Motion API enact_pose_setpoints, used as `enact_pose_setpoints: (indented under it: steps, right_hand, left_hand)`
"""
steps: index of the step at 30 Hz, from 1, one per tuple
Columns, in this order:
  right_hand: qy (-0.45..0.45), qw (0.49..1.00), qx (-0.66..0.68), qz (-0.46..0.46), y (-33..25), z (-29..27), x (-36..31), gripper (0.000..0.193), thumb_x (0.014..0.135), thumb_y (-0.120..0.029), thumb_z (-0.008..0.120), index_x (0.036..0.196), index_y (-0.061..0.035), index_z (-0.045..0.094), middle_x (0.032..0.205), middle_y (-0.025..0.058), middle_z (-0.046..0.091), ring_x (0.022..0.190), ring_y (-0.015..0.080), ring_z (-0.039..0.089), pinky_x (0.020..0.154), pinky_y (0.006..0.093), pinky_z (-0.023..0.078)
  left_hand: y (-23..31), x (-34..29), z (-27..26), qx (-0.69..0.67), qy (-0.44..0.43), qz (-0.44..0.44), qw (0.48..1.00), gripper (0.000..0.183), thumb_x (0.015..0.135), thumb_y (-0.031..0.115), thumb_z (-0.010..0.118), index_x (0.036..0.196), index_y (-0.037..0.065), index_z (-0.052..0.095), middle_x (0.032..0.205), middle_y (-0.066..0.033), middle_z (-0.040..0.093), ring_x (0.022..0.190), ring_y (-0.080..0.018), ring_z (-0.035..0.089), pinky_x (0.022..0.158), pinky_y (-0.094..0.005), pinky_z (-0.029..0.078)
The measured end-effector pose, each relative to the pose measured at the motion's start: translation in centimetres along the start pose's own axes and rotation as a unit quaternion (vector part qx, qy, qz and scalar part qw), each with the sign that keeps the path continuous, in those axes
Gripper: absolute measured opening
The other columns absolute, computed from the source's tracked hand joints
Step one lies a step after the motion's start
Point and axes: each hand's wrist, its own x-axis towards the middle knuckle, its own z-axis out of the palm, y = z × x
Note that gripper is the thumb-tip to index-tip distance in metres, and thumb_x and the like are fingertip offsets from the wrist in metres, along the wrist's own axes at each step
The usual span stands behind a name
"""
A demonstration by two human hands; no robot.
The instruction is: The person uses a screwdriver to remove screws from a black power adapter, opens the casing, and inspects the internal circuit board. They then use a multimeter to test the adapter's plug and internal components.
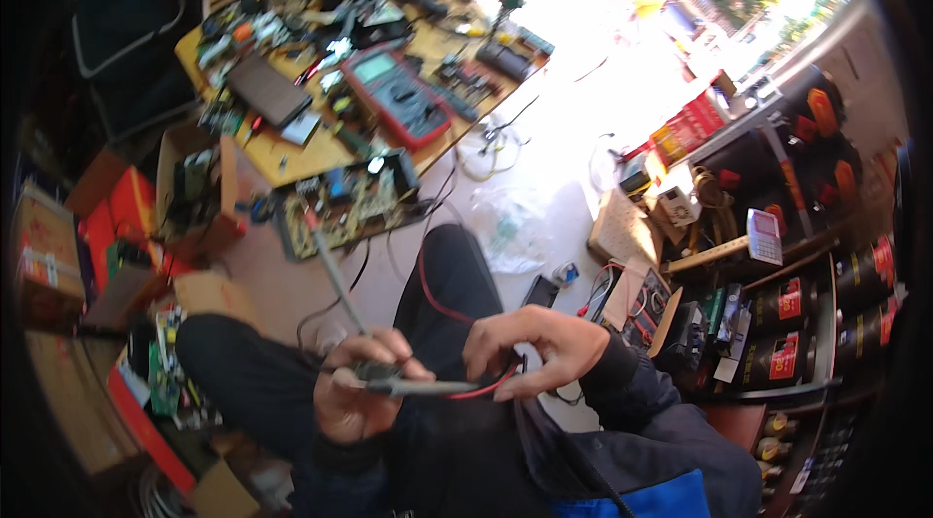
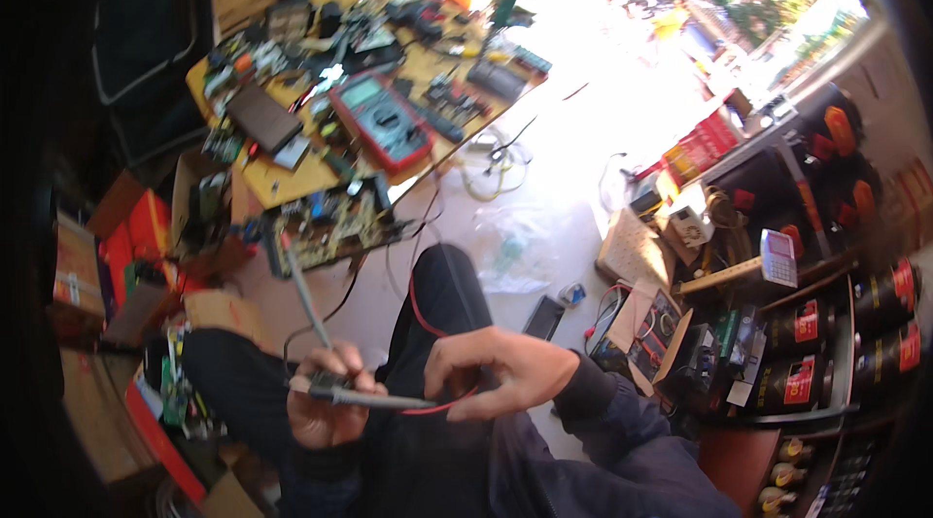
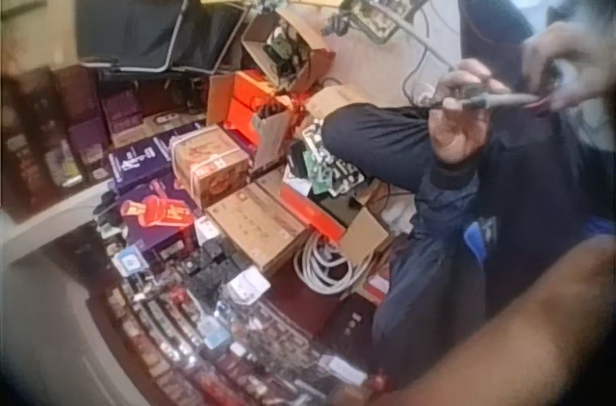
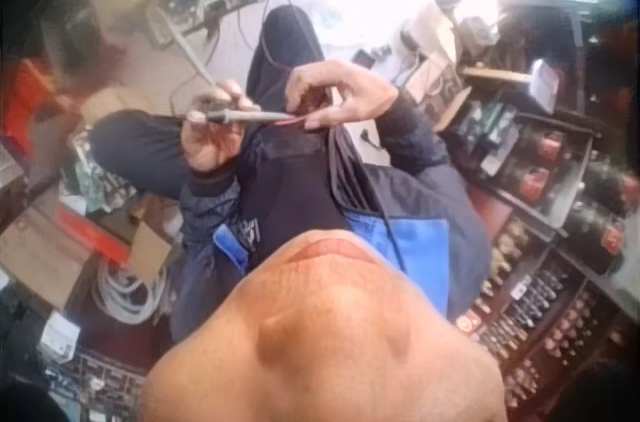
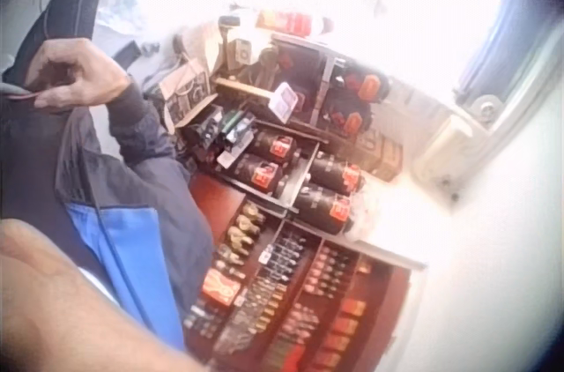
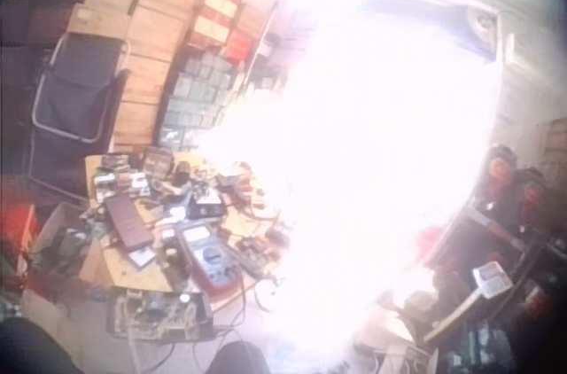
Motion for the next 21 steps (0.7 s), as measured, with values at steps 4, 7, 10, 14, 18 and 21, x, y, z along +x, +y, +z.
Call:
enact_pose_setpoints:
  steps: [4,7,10,14,18,21]
  right_hand:
    - [0.016,0.997,0.060,0.039,1.3,2.1,1.2,0.072,0.082,-0.030,0.091,0.139,-0.0025,0.058,0.106,0.0063,0.069,0.089,0.0124,0.061,0.078,0.0286,0.050]
    - [0.045,0.998,0.024,0.023,2.0,3.8,2.5,0.068,0.089,-0.027,0.086,0.141,0.0019,0.052,0.107,0.0110,0.073,0.095,0.0149,0.066,0.085,0.0316,0.052]
    - [0.099,0.993,-0.001,0.061,2.0,4.6,2.7,0.038,0.097,-0.017,0.076,0.126,0.0034,0.062,0.100,0.0126,0.074,0.094,0.0138,0.068,0.084,0.0305,0.053]
    - [0.123,0.986,0.086,0.076,2.7,4.3,2.7,0.030,0.103,-0.012,0.065,0.128,0.0035,0.065,0.089,0.0077,0.071,0.082,0.0103,0.064,0.078,0.0265,0.052]
    - [0.245,0.952,0.133,-0.124,4.2,3.1,4.9,0.049,0.109,-0.031,0.057,0.145,0.0022,0.056,0.127,0.0228,0.070,0.103,0.0249,0.073,0.077,0.0312,0.058]
    - [0.200,0.962,0.156,-0.103,4.3,2.8,6.4,0.048,0.109,-0.025,0.057,0.149,0.0008,0.053,0.138,0.0252,0.065,0.105,0.0250,0.073,0.069,0.0262,0.055]
  left_hand:
    - [-0.2,-1.0,0.1,0.163,0.039,-0.009,0.986,0.048,0.100,0.036,0.071,0.118,-0.008,0.063,0.124,-0.0244,0.058,0.109,-0.0368,0.070,0.098,-0.0509,0.057]
    - [-0.2,-1.6,0.5,0.287,0.054,-0.031,0.956,0.044,0.100,0.032,0.073,0.118,-0.006,0.067,0.125,-0.0208,0.059,0.112,-0.0300,0.066,0.103,-0.0419,0.051]
    - [0.2,-1.6,0.8,0.315,0.055,-0.032,0.947,0.039,0.099,0.029,0.075,0.118,-0.004,0.067,0.125,-0.0175,0.060,0.117,-0.0250,0.062,0.106,-0.0380,0.047]
    - [0.8,-1.7,1.1,0.309,0.061,-0.028,0.949,0.039,0.098,0.031,0.076,0.118,-0.002,0.067,0.123,-0.0163,0.061,0.115,-0.0251,0.063,0.104,-0.0380,0.048]
    - [1.7,-1.7,0.7,0.352,0.020,-0.073,0.933,0.037,0.097,0.028,0.077,0.115,-0.002,0.069,0.117,-0.0154,0.065,0.113,-0.0255,0.063,0.101,-0.0379,0.049]
    - [1.5,-1.5,0.6,0.415,-0.042,-0.117,0.901,0.032,0.096,0.026,0.078,0.112,-0.001,0.070,0.114,-0.0138,0.067,0.111,-0.0254,0.063,0.100,-0.0382,0.048]
